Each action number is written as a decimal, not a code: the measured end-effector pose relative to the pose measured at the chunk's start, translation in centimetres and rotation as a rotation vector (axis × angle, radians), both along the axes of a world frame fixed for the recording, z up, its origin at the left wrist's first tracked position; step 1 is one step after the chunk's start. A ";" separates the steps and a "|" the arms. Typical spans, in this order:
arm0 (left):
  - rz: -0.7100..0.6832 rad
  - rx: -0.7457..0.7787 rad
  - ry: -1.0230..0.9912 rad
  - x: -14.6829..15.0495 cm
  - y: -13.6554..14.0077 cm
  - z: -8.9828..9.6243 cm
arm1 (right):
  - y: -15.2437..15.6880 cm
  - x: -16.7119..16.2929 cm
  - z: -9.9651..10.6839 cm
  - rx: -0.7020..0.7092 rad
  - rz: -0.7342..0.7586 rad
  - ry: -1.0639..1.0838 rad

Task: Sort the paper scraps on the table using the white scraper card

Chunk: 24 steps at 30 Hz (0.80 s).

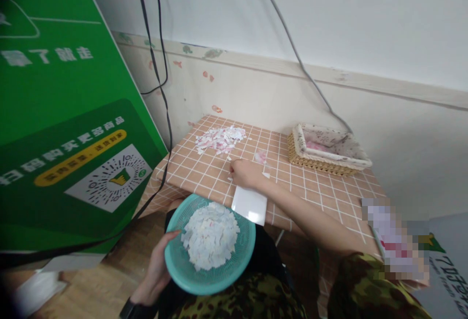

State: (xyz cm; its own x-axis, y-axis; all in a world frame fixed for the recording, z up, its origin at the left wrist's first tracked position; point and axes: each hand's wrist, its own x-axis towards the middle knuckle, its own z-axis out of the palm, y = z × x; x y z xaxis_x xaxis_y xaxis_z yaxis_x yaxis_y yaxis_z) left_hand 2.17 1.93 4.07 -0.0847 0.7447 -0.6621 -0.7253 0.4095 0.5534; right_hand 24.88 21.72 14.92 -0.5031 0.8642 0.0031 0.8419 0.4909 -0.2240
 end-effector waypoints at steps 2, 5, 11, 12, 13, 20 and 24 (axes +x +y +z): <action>-0.004 0.007 -0.002 0.0 0.0 -0.1 | 0.1 -0.2 -0.2 -0.019 0.017 0.021; -0.007 0.008 -0.004 0.1 0.0 0.1 | 0.1 -0.3 -0.5 -0.015 0.039 0.055; -0.007 0.010 -0.026 0.0 0.0 0.2 | 0.5 0.3 -1.1 -0.079 0.000 0.193; -0.011 0.013 -0.029 0.0 -0.1 0.2 | 0.6 0.5 -1.0 -0.090 -0.019 0.235; -0.011 0.014 -0.026 -0.1 -0.1 0.2 | 0.7 0.6 -1.0 -0.096 -0.040 0.279; -0.003 0.003 0.015 0.0 0.0 0.7 | 1.0 1.1 -0.5 -0.133 -0.043 0.465; -0.015 -0.003 0.007 0.0 0.0 0.9 | 1.3 1.6 -0.5 -0.147 -0.047 0.459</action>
